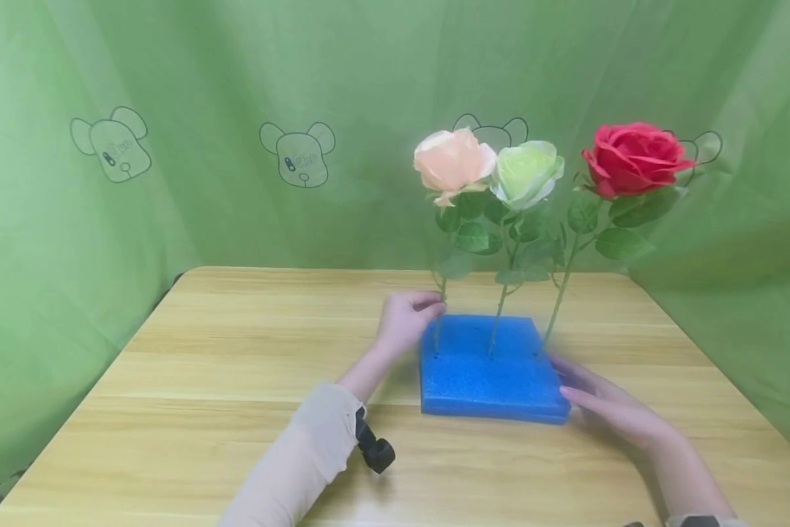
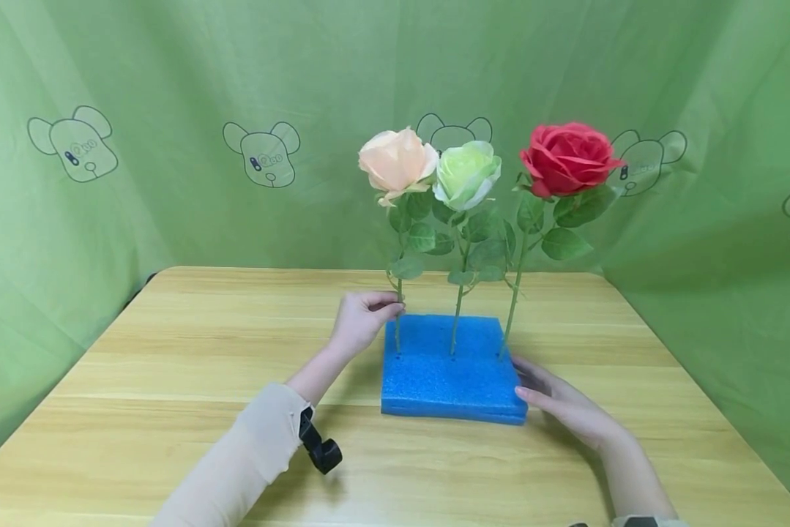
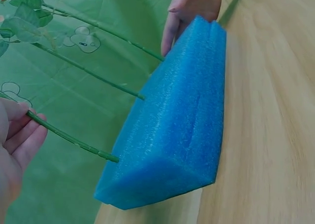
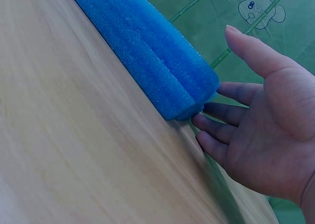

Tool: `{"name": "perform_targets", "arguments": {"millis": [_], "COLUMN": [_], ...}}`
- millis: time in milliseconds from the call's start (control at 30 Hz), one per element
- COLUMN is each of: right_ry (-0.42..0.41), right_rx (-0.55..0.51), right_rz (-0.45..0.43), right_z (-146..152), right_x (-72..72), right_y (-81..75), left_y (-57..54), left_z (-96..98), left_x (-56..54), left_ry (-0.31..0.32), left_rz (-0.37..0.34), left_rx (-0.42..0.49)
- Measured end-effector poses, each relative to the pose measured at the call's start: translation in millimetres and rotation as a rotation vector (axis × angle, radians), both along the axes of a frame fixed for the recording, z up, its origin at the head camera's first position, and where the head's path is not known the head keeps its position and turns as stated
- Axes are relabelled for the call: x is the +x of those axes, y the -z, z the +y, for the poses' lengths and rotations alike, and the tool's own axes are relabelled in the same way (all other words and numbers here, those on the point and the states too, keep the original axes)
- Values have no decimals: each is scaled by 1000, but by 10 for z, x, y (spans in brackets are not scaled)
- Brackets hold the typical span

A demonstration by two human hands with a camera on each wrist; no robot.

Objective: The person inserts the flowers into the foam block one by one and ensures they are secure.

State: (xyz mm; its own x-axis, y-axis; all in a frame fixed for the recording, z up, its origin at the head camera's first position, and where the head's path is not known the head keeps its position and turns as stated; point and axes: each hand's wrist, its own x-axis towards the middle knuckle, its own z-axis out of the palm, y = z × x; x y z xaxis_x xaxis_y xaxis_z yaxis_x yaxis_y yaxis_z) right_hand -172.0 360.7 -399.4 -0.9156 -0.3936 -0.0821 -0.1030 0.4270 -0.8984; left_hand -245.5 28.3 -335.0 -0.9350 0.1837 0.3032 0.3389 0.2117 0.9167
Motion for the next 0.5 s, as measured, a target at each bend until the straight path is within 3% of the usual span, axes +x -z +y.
{"name": "perform_targets", "arguments": {"millis": [500], "right_ry": [-19], "right_rx": [-11], "right_rz": [33], "right_z": [-22], "right_x": [16], "right_y": [-18], "left_y": [85], "left_z": [16], "left_x": [12], "left_ry": [8], "left_rz": [-15], "left_rx": [-32]}}
